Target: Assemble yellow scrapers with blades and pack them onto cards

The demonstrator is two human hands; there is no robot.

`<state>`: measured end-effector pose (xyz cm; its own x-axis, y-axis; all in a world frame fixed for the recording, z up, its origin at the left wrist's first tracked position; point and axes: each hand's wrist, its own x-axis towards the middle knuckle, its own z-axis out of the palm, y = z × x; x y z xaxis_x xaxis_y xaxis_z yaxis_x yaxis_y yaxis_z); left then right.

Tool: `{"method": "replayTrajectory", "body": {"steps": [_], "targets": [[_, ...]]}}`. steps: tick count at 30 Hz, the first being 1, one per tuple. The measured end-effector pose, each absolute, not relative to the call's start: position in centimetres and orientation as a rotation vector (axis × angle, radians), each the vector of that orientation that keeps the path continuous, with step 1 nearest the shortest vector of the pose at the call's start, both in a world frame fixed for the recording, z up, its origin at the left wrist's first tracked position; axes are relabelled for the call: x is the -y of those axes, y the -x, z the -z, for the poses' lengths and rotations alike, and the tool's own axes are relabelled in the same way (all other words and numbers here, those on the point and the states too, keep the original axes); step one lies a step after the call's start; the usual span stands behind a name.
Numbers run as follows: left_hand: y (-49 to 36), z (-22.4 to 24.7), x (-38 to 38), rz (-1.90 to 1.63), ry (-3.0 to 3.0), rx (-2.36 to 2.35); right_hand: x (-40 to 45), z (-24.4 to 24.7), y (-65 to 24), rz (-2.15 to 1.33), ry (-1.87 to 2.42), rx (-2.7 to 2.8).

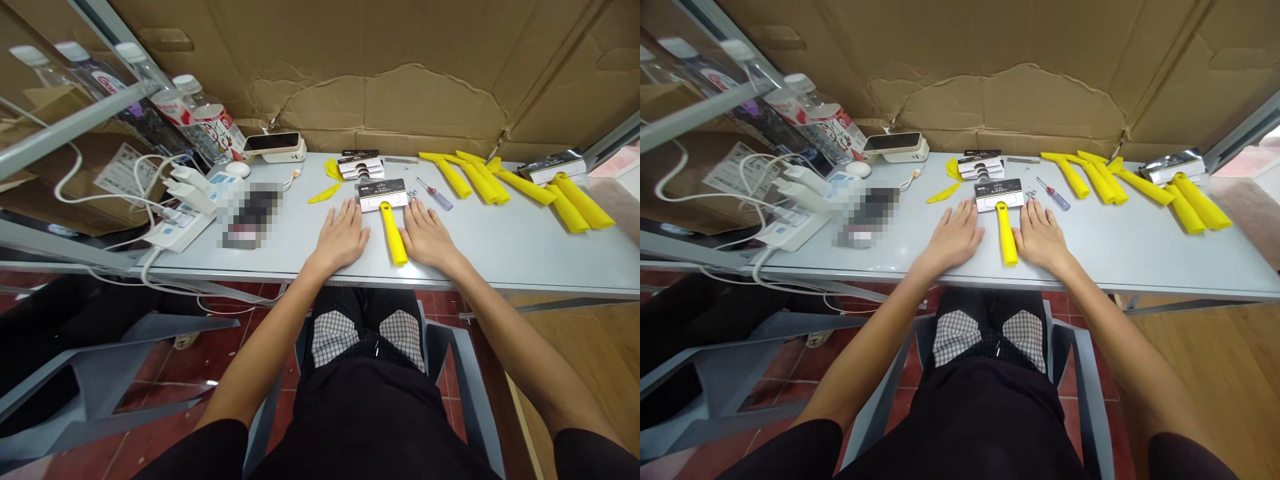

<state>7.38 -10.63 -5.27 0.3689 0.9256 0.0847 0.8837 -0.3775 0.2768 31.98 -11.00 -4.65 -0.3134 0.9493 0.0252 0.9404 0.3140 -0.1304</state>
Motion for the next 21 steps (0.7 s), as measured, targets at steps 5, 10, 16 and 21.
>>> {"method": "replayTrajectory", "body": {"steps": [5,10,16,21], "targets": [[-7.3,5.7,10.5,-0.390,-2.449,-1.619,11.0,4.9,-32.0,-0.135,1.760,2.458],[-7.3,5.7,10.5,-0.377,-2.451,-1.625,11.2,4.7,-31.7,-0.123,1.786,2.450],[-7.4,5.1,10.8,-0.386,-2.439,-1.651,11.1,4.4,-32.3,-0.178,1.625,2.236],[-7.5,4.9,10.9,-0.378,-2.473,-1.650,11.8,2.0,-31.0,-0.202,1.768,1.868]]}}
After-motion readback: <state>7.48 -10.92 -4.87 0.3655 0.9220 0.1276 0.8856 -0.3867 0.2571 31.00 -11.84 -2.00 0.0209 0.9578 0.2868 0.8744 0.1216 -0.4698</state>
